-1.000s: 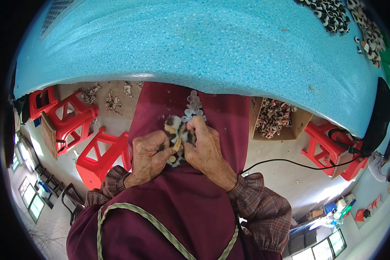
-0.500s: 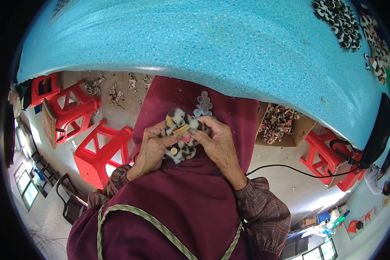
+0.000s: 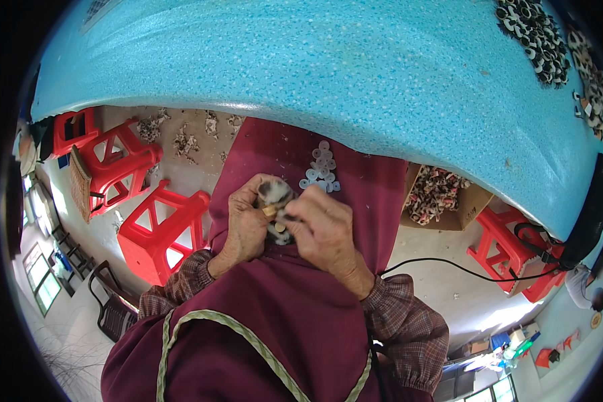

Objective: The recorder is assembling small leopard-print stuffed toy heads by attaching plastic eyes and securing them with back pieces.

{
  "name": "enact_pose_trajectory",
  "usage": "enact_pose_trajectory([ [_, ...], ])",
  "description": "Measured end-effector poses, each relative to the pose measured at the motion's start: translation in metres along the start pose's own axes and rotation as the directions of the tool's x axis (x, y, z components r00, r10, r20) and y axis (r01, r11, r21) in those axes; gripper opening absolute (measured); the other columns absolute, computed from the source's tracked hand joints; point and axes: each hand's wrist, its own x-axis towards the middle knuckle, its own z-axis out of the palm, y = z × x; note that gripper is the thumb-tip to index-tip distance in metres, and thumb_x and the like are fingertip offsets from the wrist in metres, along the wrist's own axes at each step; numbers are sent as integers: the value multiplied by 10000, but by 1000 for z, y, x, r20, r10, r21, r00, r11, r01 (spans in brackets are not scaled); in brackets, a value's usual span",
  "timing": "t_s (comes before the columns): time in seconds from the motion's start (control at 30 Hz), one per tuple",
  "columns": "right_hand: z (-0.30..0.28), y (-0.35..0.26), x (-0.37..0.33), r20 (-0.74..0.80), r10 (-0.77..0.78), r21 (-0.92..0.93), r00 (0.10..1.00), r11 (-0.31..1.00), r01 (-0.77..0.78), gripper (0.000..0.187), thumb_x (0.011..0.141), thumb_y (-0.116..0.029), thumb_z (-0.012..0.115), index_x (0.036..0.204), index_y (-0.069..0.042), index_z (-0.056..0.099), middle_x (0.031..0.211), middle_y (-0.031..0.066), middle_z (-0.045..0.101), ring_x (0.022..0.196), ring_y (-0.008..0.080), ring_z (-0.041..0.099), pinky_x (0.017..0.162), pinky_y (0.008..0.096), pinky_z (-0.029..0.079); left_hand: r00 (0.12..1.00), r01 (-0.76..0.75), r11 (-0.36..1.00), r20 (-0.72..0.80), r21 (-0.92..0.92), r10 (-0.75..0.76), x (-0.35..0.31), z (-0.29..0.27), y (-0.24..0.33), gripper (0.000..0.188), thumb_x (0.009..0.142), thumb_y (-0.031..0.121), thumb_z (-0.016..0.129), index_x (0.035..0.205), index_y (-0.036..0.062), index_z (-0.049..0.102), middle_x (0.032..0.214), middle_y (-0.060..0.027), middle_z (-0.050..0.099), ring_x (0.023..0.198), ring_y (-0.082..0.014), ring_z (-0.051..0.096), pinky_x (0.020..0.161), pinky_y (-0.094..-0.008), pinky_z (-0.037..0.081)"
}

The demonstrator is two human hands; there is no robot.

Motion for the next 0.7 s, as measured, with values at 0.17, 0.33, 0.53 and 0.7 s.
enact_pose_trajectory([
  [0.17,-4,-17,-2,162,-242,40,957,970,239,212,675,-71,767,837,-50,631,678,40,512,618,188,533,551,278,436,986,101,917,163,-386,-40,-2,-12,4,120,787,-36,579,889,26,591,867,-20,601,787,-91,559,711,-225,463],
  [0.33,-3,-21,-17,-33,191,507,981,849,-148,247,765,-81,731,945,16,593,916,103,555,760,145,556,636,254,469,896,-374,918,203,-130,394,4,-23,5,133,790,61,649,901,17,591,929,-97,606,892,-166,581,781,-291,473],
  [0.53,-12,-18,-4,38,-96,176,995,980,88,245,748,49,687,966,-12,592,914,93,560,742,165,576,633,258,509,782,-590,807,256,11,568,1,-27,21,158,722,-27,632,868,30,617,935,-112,586,904,-248,598,786,-331,478],
  [0.7,-14,-25,-5,46,-231,70,972,971,228,208,740,59,679,910,-21,592,874,98,562,702,213,575,588,295,485,691,-716,685,279,136,667,-2,-26,26,209,711,-67,604,895,33,608,935,-124,576,888,-277,602,765,-352,479],
])
